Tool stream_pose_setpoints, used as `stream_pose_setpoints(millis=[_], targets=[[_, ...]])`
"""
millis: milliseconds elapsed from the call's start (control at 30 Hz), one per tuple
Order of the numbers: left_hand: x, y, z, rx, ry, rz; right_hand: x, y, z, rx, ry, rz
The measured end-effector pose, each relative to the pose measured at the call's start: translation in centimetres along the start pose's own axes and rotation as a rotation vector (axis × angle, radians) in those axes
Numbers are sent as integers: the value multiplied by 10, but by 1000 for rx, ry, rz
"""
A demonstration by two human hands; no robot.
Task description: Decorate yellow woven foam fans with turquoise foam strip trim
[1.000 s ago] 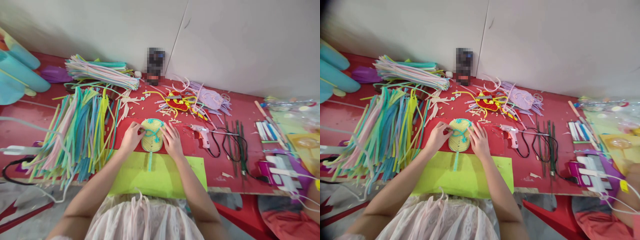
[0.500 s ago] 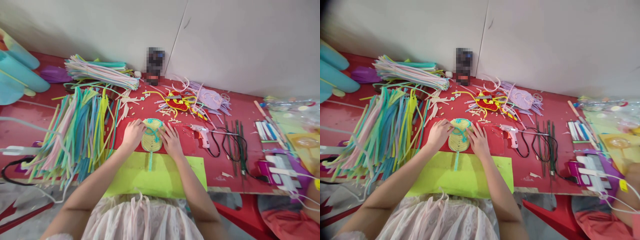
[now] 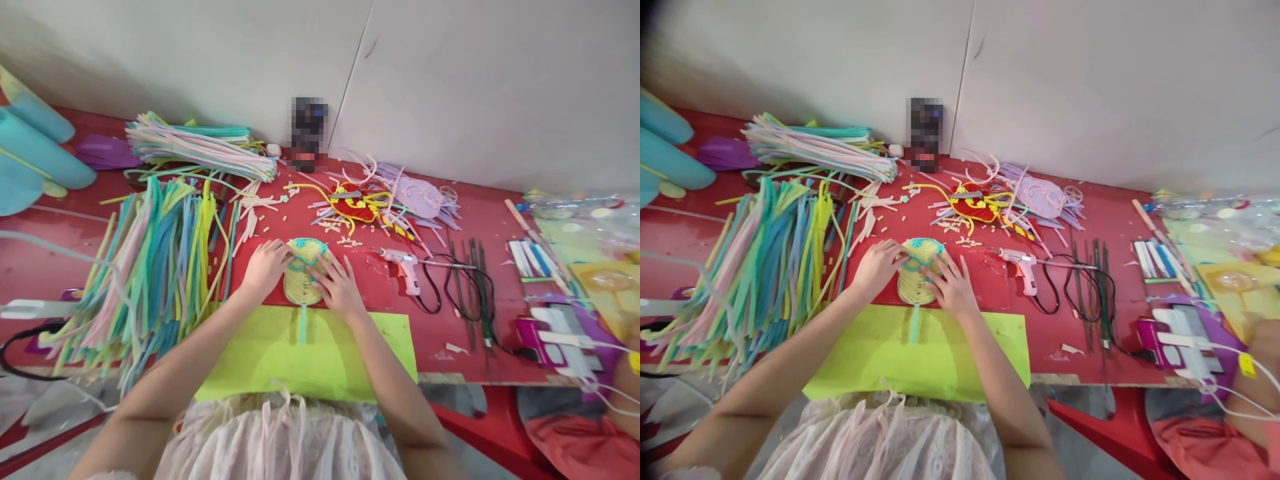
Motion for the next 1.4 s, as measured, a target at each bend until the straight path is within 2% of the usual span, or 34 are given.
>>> stream_pose_setpoints(millis=[167,300,500,700,933,1000,1100,1267,1400], targets=[[3,2,-8,-88,157,-23,-3,0,1,-1,12,8],[3,5,-6,-178,131,-101,-3,0,1,-3,17,12],[4,4,-1,-188,52,-114,-2,1,-1,5,32,8],[-1,-5,-8,-183,178,-172,-2,3,-1,12,18,28],[3,-13,-15,-268,265,-253,-2,3,0,0,20,39],[6,-8,-12,-268,188,-209,-1,3,0,-6,23,37],[10,9,-6,-207,-3,-57,-1,2,0,-7,24,30],[-6,46,15,-232,-137,-93,-3,1,1,-10,24,15],[-13,60,20,-244,-202,-132,-4,0,2,-16,34,-1]])
Point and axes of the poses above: each hand's wrist, its own y-axis away from the middle knuckle, its own x-axis out of the back of the hand, z = x × y, the point moved 7 cm from there along -y, towards the middle knuckle, and after that the axes turned 1 degree about y, right-handed, at the moved point
